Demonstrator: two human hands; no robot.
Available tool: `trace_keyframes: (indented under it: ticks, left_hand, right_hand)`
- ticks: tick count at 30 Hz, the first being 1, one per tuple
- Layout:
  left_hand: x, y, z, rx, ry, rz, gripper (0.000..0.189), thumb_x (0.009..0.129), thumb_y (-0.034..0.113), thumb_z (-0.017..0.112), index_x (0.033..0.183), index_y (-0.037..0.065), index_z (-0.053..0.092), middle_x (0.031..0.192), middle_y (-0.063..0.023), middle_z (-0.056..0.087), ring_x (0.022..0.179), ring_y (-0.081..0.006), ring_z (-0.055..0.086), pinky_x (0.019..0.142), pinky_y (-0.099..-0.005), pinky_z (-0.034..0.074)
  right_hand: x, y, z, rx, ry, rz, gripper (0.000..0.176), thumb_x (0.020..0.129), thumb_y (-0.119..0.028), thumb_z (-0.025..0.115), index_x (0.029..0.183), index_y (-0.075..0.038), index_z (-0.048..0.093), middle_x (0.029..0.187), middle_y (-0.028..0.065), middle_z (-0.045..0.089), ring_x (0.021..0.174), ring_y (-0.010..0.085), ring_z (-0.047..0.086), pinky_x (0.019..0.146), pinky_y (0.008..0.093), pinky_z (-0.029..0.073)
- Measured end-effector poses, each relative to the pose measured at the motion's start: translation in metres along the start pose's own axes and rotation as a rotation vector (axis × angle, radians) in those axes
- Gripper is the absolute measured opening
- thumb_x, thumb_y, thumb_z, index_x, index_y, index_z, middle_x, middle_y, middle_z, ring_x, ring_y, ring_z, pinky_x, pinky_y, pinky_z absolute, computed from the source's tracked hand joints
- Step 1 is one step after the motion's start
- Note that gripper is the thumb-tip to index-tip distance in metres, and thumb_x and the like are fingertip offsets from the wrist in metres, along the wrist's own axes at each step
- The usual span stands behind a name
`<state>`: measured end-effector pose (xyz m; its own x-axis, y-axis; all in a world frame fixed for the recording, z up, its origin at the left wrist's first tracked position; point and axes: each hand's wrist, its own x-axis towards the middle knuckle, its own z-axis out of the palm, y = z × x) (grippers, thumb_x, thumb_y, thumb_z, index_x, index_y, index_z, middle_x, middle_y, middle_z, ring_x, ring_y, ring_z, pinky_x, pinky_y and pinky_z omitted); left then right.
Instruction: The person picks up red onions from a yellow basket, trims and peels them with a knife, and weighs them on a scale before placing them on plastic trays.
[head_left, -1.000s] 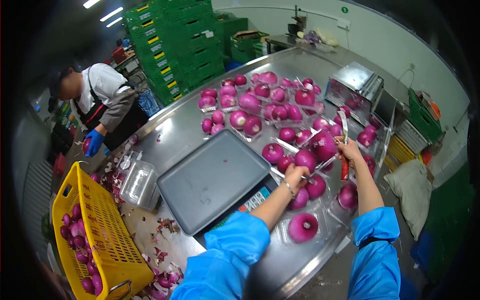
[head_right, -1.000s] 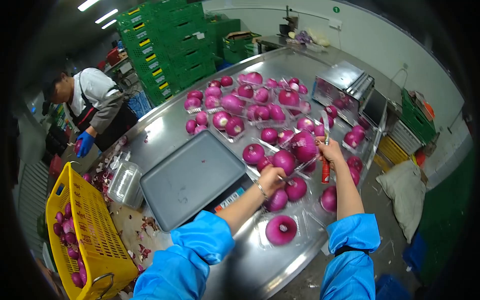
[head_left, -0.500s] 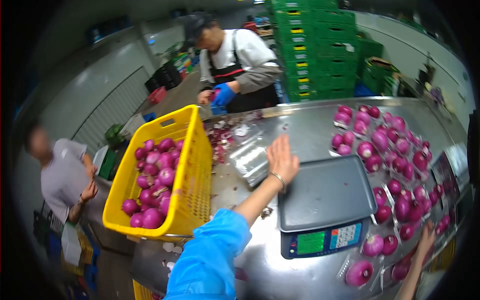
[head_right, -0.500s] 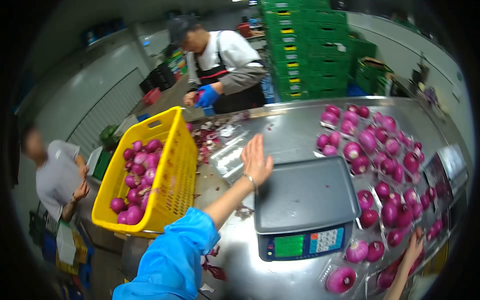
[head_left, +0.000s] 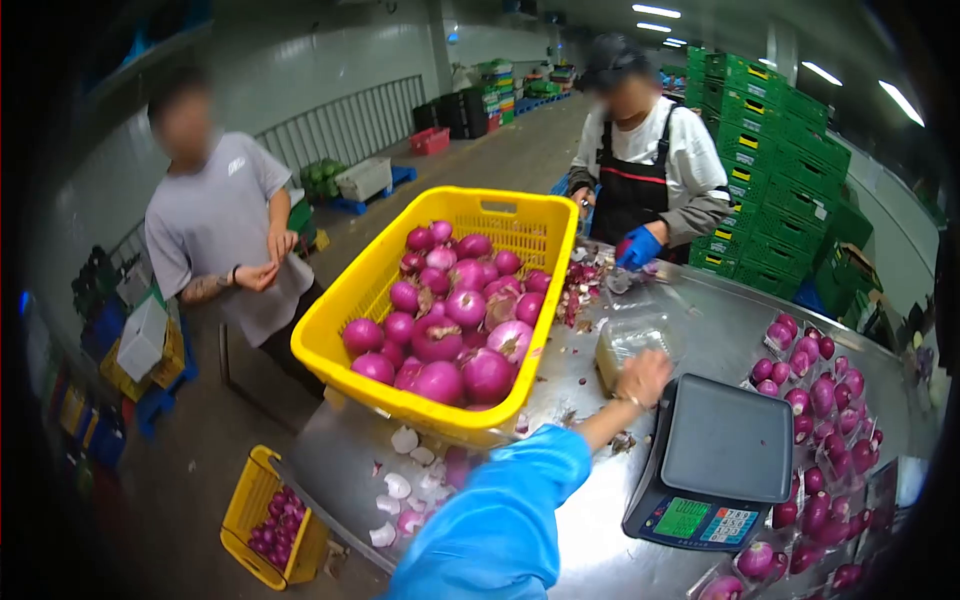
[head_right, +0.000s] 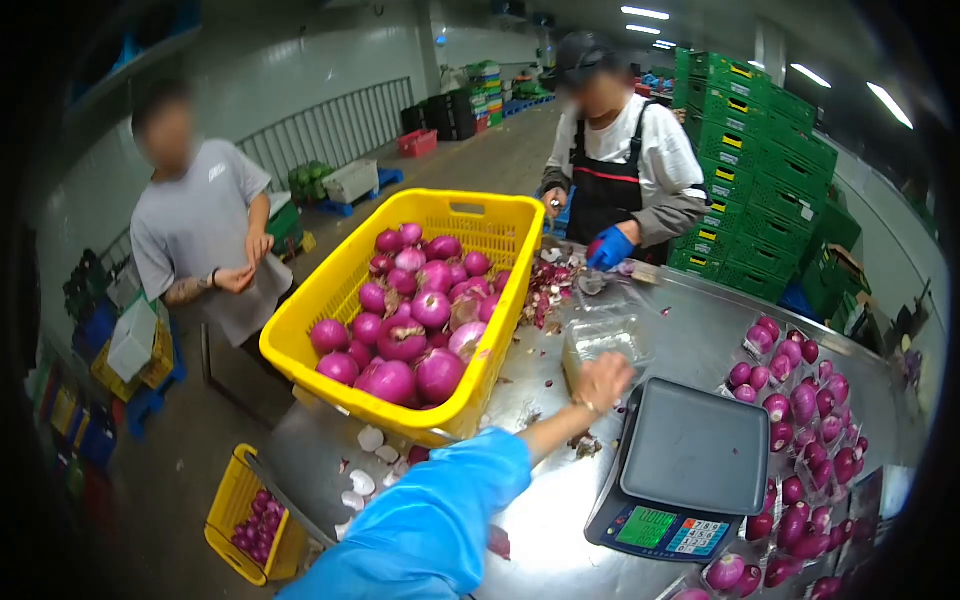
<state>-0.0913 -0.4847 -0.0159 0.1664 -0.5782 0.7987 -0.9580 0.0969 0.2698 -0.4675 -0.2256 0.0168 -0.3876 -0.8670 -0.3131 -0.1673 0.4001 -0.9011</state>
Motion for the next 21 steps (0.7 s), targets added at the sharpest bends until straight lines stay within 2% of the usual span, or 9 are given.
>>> trace_keyframes:
  ticks: [1, 4, 6, 8, 9, 11, 13, 17, 21]
  left_hand:
    - [-0.016, 0.019, -0.025, -0.096, -0.071, 0.208, 0.011, 0.080, 0.019, 0.054, 0.084, 0.008, 0.056, 0.080, -0.0073, 0.055, 0.076, -0.0254, 0.054, 0.063, -0.0386, 0.040]
    - [-0.131, 0.092, -0.100, -0.510, -0.524, 0.243, 0.010, 0.077, 0.017, 0.053, 0.075, 0.008, 0.050, 0.075, -0.0099, 0.051, 0.072, -0.0266, 0.052, 0.061, -0.0370, 0.040]
    - [-0.222, 0.099, -0.153, -0.523, -0.894, 0.409, 0.020, 0.075, 0.022, 0.060, 0.086, 0.007, 0.051, 0.083, -0.0077, 0.051, 0.088, -0.0277, 0.052, 0.078, -0.0426, 0.041]
    - [-0.251, 0.099, -0.194, -0.477, -1.131, 0.269, 0.036, 0.073, 0.024, 0.066, 0.102, 0.006, 0.054, 0.101, -0.0114, 0.051, 0.104, -0.0306, 0.049, 0.093, -0.0483, 0.034]
    - [-0.250, 0.095, -0.212, -0.478, -1.139, 0.269, 0.036, 0.073, 0.024, 0.066, 0.102, 0.006, 0.054, 0.101, -0.0114, 0.051, 0.104, -0.0306, 0.049, 0.093, -0.0483, 0.034]
    - [-0.235, 0.081, -0.248, -0.575, -0.760, 0.322, 0.044, 0.073, 0.022, 0.066, 0.113, 0.008, 0.055, 0.117, -0.0144, 0.049, 0.117, -0.0330, 0.041, 0.104, -0.0503, 0.024]
    - [-0.194, 0.057, -0.298, -0.570, -0.845, 0.236, 0.055, 0.074, 0.023, 0.068, 0.125, 0.014, 0.050, 0.129, -0.0158, 0.043, 0.122, -0.0318, 0.038, 0.104, -0.0535, 0.023]
    - [-0.102, -0.025, -0.401, -0.251, -0.265, 0.149, 0.033, 0.073, 0.014, 0.067, 0.105, 0.010, 0.060, 0.110, -0.0067, 0.056, 0.105, -0.0279, 0.051, 0.092, -0.0500, 0.034]
    - [-0.009, -0.141, -0.464, 0.172, -0.359, 0.133, 0.043, 0.070, 0.009, 0.065, 0.112, 0.011, 0.055, 0.103, -0.0076, 0.054, 0.104, -0.0247, 0.052, 0.093, -0.0482, 0.032]
  right_hand:
    - [0.002, -0.008, 0.002, 0.155, 0.011, -0.065, 0.024, 0.086, -0.010, 0.058, 0.109, -0.001, 0.060, 0.066, 0.0024, 0.055, 0.044, 0.0079, 0.042, 0.039, 0.0214, 0.033]
    - [-0.004, -0.033, 0.002, 0.353, -0.068, -0.105, 0.029, 0.087, -0.010, 0.057, 0.114, 0.001, 0.056, 0.066, 0.0031, 0.054, 0.043, 0.0082, 0.041, 0.036, 0.0199, 0.032]
    - [-0.022, -0.058, 0.016, 0.547, -0.367, -0.063, 0.034, 0.088, -0.009, 0.056, 0.119, 0.001, 0.050, 0.067, 0.0042, 0.054, 0.041, 0.0087, 0.041, 0.034, 0.0192, 0.032]
    - [-0.039, -0.052, 0.036, 0.514, -0.562, 0.050, 0.038, 0.087, -0.009, 0.056, 0.122, 0.001, 0.046, 0.066, 0.0051, 0.053, 0.039, 0.0078, 0.037, 0.031, 0.0194, 0.028]
    - [-0.053, -0.044, 0.052, 0.517, -0.627, 0.148, 0.039, 0.087, -0.010, 0.057, 0.122, 0.001, 0.046, 0.065, 0.0046, 0.052, 0.039, 0.0076, 0.036, 0.032, 0.0196, 0.028]
    - [-0.086, -0.026, 0.088, 0.477, -0.768, 0.306, 0.043, 0.085, -0.012, 0.059, 0.123, 0.001, 0.045, 0.061, 0.0030, 0.049, 0.039, 0.0077, 0.036, 0.033, 0.0202, 0.028]
    - [-0.118, 0.005, 0.116, 0.498, -0.766, 0.471, 0.043, 0.086, -0.012, 0.059, 0.124, 0.000, 0.044, 0.060, 0.0017, 0.048, 0.042, 0.0086, 0.038, 0.035, 0.0205, 0.030]
    - [-0.169, 0.010, 0.145, 0.470, -0.824, 0.660, 0.029, 0.088, -0.012, 0.056, 0.114, -0.003, 0.048, 0.058, -0.0001, 0.045, 0.046, 0.0086, 0.040, 0.039, 0.0208, 0.032]
    - [-0.170, 0.000, 0.176, 0.483, -0.743, 0.566, 0.010, 0.089, -0.016, 0.056, 0.085, -0.010, 0.050, 0.056, -0.0009, 0.043, 0.045, 0.0088, 0.040, 0.040, 0.0223, 0.033]
